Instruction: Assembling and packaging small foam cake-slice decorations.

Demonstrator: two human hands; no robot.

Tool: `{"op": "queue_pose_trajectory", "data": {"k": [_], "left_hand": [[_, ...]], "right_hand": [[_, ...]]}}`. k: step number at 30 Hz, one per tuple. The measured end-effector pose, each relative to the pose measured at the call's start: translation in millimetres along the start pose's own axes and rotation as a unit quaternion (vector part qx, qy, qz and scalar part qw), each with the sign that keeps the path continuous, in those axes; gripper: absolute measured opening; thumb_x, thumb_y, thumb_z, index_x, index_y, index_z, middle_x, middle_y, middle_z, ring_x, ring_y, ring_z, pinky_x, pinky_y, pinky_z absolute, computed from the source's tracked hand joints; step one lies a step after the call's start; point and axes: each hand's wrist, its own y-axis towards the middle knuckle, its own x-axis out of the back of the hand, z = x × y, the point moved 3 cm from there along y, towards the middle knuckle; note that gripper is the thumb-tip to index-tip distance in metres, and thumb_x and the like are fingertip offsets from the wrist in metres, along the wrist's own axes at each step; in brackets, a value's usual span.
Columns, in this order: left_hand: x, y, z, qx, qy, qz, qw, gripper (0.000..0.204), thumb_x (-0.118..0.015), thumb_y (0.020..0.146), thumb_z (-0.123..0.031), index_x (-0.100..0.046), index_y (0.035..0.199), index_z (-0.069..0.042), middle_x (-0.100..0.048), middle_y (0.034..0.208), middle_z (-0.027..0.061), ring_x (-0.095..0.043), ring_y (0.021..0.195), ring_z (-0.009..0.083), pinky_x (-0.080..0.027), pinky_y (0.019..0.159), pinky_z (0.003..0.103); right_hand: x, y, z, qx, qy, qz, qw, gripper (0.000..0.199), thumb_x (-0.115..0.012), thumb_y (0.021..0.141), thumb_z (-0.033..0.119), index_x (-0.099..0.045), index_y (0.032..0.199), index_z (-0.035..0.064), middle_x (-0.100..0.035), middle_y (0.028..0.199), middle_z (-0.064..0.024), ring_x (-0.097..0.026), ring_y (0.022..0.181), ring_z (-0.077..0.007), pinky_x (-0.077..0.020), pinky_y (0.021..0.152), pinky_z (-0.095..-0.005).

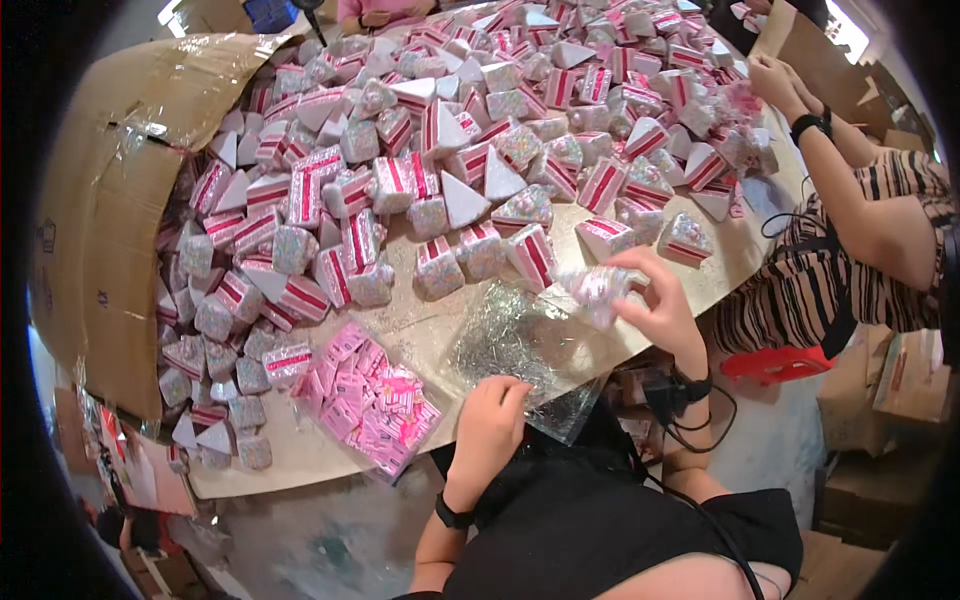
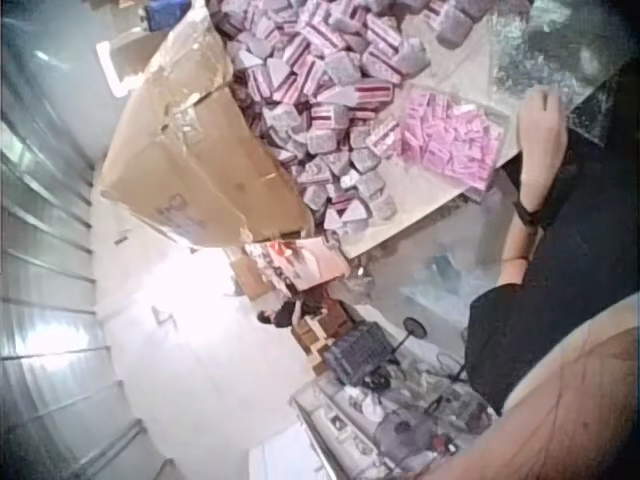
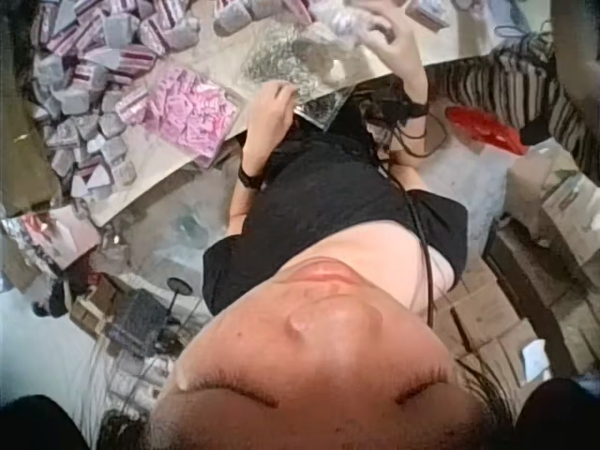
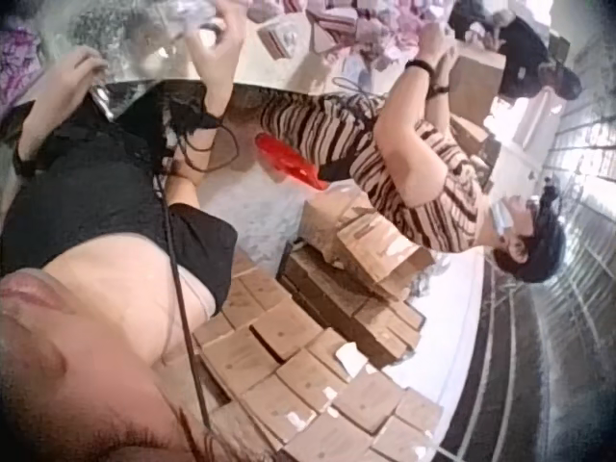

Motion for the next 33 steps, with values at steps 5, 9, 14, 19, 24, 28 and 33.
{"op": "queue_pose_trajectory", "data": {"k": [5,9,14,19,24,28,33], "left_hand": [[2.7,-10.4,15.4,0.039,0.02,-0.083,0.996,0.028,-0.06,0.075,0.012,-0.064,0.099,-0.001,-0.061,0.1,0.0136,-0.062,0.105,0.0345,-0.051,0.091,0.043],[10.2,-10.0,19.0,0.06,-0.023,-0.103,0.993,0.026,-0.061,0.077,0.015,-0.065,0.097,-0.001,-0.061,0.099,0.0142,-0.063,0.103,0.0342,-0.053,0.086,0.042],[49.5,-7.5,8.2,0.087,0.046,-0.147,0.984,0.026,-0.062,0.078,0.01,-0.065,0.101,-0.002,-0.062,0.099,0.0145,-0.063,0.101,0.0347,-0.053,0.084,0.041],[93.5,-21.1,32.6,0.24,0.224,-0.076,0.942,0.044,-0.068,0.081,-0.003,-0.058,0.122,-0.008,-0.057,0.116,0.0167,-0.057,0.109,0.0359,-0.047,0.092,0.044],[101.1,-48.8,49.9,0.299,0.27,-0.003,0.915,0.05,-0.071,0.081,-0.01,-0.056,0.129,-0.01,-0.056,0.12,0.0148,-0.054,0.112,0.0346,-0.044,0.095,0.045],[103.3,-54.6,51.0,0.293,0.221,-0.06,0.928,0.042,-0.071,0.083,-0.011,-0.062,0.124,-0.009,-0.058,0.117,0.0125,-0.055,0.109,0.0314,-0.044,0.094,0.044],[103.2,-59.3,53.1,0.247,0.217,-0.179,0.927,0.031,-0.067,0.088,-0.009,-0.069,0.118,-0.009,-0.059,0.117,0.0139,-0.056,0.103,0.032,-0.045,0.088,0.041]], "right_hand": [[-46.2,-13.1,-1.7,-0.058,0.082,0.325,0.94,0.042,-0.071,0.085,0.011,-0.059,0.125,0.0026,-0.057,0.119,-0.0089,-0.058,0.112,-0.019,-0.052,0.091,-0.0336],[-72.0,-21.5,-20.8,-0.072,0.021,0.344,0.936,0.034,-0.068,0.092,0.017,-0.059,0.121,0.0007,-0.059,0.112,-0.0119,-0.063,0.102,-0.0234,-0.0534,0.087,-0.0359],[-73.5,-1.1,-20.4,0.02,-0.127,0.243,0.962,0.026,-0.065,0.09,0.009,-0.063,0.114,0.0004,-0.06,0.112,-0.0155,-0.064,0.096,-0.028,-0.0525,0.085,-0.0355],[-103.4,11.9,-19.5,0.152,-0.245,0.209,0.934,0.029,-0.062,0.077,0.0,-0.063,0.106,0.0015,-0.06,0.11,-0.016,-0.056,0.107,-0.0374,-0.0483,0.092,-0.043],[-109.5,20.3,-29.0,0.08,-0.234,0.246,0.937,0.016,-0.063,0.081,0.003,-0.061,0.097,0.0013,-0.058,0.095,-0.0165,-0.059,0.092,-0.0379,-0.0502,0.081,-0.0443],[-104.0,16.9,-18.6,0.077,-0.209,0.215,0.951,0.011,-0.065,0.084,0.005,-0.063,0.094,0.003,-0.06,0.089,-0.0148,-0.061,0.086,-0.036,-0.0507,0.076,-0.0426],[-91.2,1.6,16.4,0.12,-0.227,0.136,0.957,0.014,-0.071,0.08,0.007,-0.065,0.092,0.0043,-0.062,0.084,-0.0111,-0.06,0.082,-0.0314,-0.0503,0.072,-0.0398]]}}
